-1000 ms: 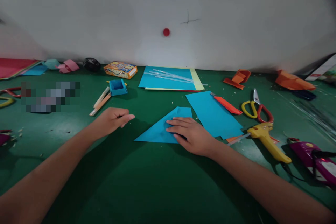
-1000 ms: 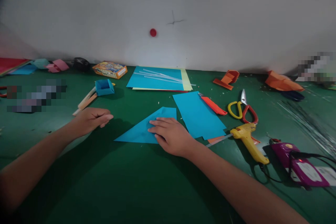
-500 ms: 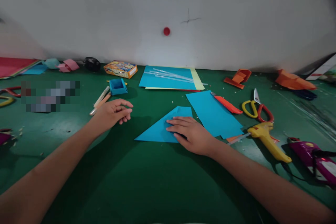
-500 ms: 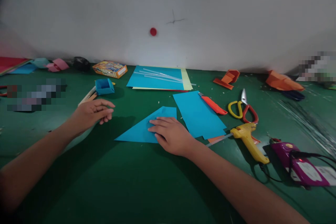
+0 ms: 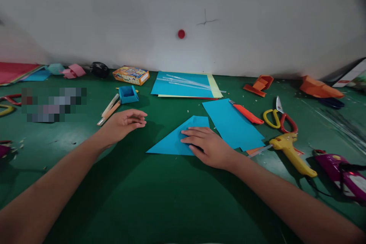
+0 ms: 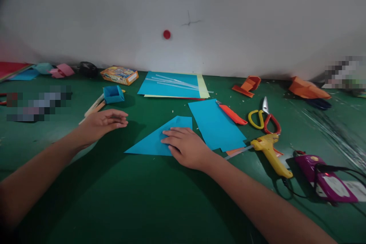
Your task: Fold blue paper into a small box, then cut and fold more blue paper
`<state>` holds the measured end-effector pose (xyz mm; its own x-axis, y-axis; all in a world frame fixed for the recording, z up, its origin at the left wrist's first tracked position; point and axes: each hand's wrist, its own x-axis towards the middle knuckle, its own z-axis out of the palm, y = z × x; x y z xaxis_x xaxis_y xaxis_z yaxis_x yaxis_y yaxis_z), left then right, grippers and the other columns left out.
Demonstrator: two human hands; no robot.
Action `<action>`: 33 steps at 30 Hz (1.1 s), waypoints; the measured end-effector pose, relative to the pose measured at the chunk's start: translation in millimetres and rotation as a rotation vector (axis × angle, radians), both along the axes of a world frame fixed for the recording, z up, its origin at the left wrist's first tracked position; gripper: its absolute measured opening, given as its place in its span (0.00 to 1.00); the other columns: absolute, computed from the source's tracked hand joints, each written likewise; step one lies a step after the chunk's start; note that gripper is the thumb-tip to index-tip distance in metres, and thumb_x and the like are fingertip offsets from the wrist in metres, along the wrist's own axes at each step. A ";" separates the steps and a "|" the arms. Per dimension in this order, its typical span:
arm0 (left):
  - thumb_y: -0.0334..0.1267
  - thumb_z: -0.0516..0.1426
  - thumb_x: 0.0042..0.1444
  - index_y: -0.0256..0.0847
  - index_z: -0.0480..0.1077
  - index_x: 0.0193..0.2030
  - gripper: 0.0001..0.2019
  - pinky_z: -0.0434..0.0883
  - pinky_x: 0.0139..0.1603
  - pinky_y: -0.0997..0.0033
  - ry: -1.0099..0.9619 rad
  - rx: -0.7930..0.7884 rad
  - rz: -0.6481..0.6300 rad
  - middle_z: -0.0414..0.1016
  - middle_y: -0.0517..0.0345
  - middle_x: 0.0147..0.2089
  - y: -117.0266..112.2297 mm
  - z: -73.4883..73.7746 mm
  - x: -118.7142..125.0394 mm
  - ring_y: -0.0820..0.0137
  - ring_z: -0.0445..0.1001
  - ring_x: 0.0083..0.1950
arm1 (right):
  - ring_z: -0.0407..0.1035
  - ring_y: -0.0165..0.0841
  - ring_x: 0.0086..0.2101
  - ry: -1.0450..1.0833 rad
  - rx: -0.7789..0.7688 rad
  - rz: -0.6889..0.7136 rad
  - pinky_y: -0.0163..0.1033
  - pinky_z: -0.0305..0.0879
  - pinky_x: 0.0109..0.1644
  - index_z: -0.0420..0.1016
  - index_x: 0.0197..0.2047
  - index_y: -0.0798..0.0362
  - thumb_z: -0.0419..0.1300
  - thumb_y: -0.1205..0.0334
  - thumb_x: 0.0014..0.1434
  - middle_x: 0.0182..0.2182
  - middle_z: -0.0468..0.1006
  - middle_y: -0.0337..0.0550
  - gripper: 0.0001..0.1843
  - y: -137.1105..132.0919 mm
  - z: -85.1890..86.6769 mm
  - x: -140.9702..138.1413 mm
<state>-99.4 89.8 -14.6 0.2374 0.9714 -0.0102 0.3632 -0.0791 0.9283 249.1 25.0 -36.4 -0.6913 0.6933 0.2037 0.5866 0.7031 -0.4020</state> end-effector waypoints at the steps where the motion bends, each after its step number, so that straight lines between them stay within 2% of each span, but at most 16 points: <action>1: 0.53 0.74 0.44 0.43 0.78 0.46 0.26 0.78 0.61 0.49 0.001 -0.002 -0.008 0.83 0.51 0.45 -0.5 0.7 0.7 0.55 0.83 0.51 | 0.61 0.45 0.68 -0.002 0.000 0.000 0.62 0.60 0.69 0.75 0.64 0.45 0.52 0.61 0.74 0.68 0.71 0.43 0.20 0.0 0.1 0.0; 4: 0.52 0.73 0.45 0.43 0.78 0.47 0.25 0.77 0.62 0.48 -0.009 -0.015 -0.036 0.84 0.50 0.48 -2.0 3.1 3.0 0.54 0.82 0.54 | 0.61 0.45 0.68 -0.008 0.008 0.001 0.62 0.61 0.69 0.75 0.64 0.46 0.51 0.61 0.74 0.68 0.71 0.43 0.20 0.1 -0.1 -0.1; 7: 0.52 0.72 0.47 0.43 0.78 0.47 0.23 0.81 0.55 0.51 -0.023 -0.032 -0.036 0.83 0.50 0.48 -3.4 5.2 4.8 0.55 0.83 0.52 | 0.61 0.45 0.68 -0.010 0.010 0.001 0.62 0.61 0.68 0.75 0.64 0.46 0.51 0.61 0.74 0.68 0.71 0.44 0.20 0.4 -0.5 -0.2; 10: 0.52 0.70 0.52 0.42 0.77 0.47 0.22 0.84 0.39 0.60 -0.027 -0.060 -0.022 0.82 0.52 0.42 -4.9 6.8 5.6 0.61 0.83 0.40 | 0.61 0.45 0.68 -0.009 0.007 0.003 0.62 0.61 0.69 0.75 0.64 0.47 0.51 0.61 0.74 0.68 0.71 0.43 0.20 0.4 -0.3 -0.2; 12: 0.52 0.68 0.55 0.42 0.76 0.49 0.20 0.80 0.28 0.69 -0.029 -0.083 -0.030 0.80 0.55 0.35 -6.0 7.3 6.3 0.67 0.80 0.32 | 0.61 0.46 0.68 -0.014 0.000 0.002 0.62 0.60 0.69 0.75 0.64 0.47 0.51 0.61 0.74 0.68 0.71 0.44 0.20 0.4 -0.1 -0.2; 15: 0.49 0.67 0.57 0.42 0.74 0.50 0.18 0.71 0.21 0.77 -0.040 -0.103 -0.051 0.77 0.59 0.30 -7.7 7.0 7.3 0.73 0.74 0.25 | 0.61 0.45 0.68 -0.011 0.004 -0.001 0.61 0.59 0.70 0.75 0.64 0.47 0.51 0.61 0.74 0.68 0.71 0.43 0.20 0.4 -0.4 -0.3; 21: 0.46 0.65 0.58 0.43 0.72 0.52 0.18 0.61 0.18 0.79 0.003 -0.133 -0.076 0.67 0.67 0.22 -10.2 8.6 7.5 0.76 0.63 0.19 | 0.61 0.46 0.68 -0.012 0.008 -0.004 0.62 0.60 0.69 0.75 0.64 0.46 0.52 0.61 0.74 0.68 0.71 0.43 0.20 0.3 -0.7 -0.2; 25: 0.46 0.67 0.55 0.43 0.73 0.51 0.19 0.58 0.18 0.79 0.074 -0.086 -0.064 0.60 0.71 0.19 -10.3 11.4 6.7 0.77 0.59 0.18 | 0.61 0.45 0.68 -0.019 0.006 -0.004 0.61 0.60 0.69 0.75 0.64 0.46 0.51 0.61 0.74 0.68 0.71 0.43 0.20 -0.2 1.0 -0.4; 28: 0.48 0.65 0.58 0.43 0.74 0.51 0.18 0.57 0.18 0.78 0.084 -0.047 -0.066 0.59 0.71 0.17 -9.4 10.0 4.6 0.76 0.58 0.17 | 0.61 0.45 0.68 -0.015 0.003 -0.002 0.62 0.60 0.69 0.75 0.64 0.47 0.51 0.61 0.74 0.68 0.71 0.43 0.20 -0.4 1.7 -0.5; 31: 0.51 0.60 0.64 0.41 0.76 0.51 0.17 0.58 0.20 0.76 0.025 -0.034 -0.067 0.59 0.69 0.14 -7.9 6.1 1.7 0.75 0.57 0.17 | 0.61 0.45 0.68 -0.010 0.003 -0.003 0.61 0.60 0.69 0.75 0.64 0.45 0.51 0.61 0.74 0.68 0.71 0.43 0.20 -0.5 1.7 -0.5; 33: 0.50 0.61 0.64 0.41 0.76 0.51 0.17 0.58 0.20 0.77 -0.013 -0.045 -0.055 0.60 0.68 0.15 -6.8 4.0 0.7 0.76 0.57 0.18 | 0.61 0.45 0.68 -0.007 0.004 -0.001 0.61 0.60 0.69 0.75 0.64 0.44 0.52 0.61 0.74 0.68 0.71 0.42 0.20 -0.4 1.5 -0.4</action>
<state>-98.7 83.0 -10.6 0.2906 0.9556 -0.0499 0.3478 -0.0569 0.9359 248.7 24.6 -34.9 -0.6920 0.6931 0.2020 0.5899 0.7041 -0.3952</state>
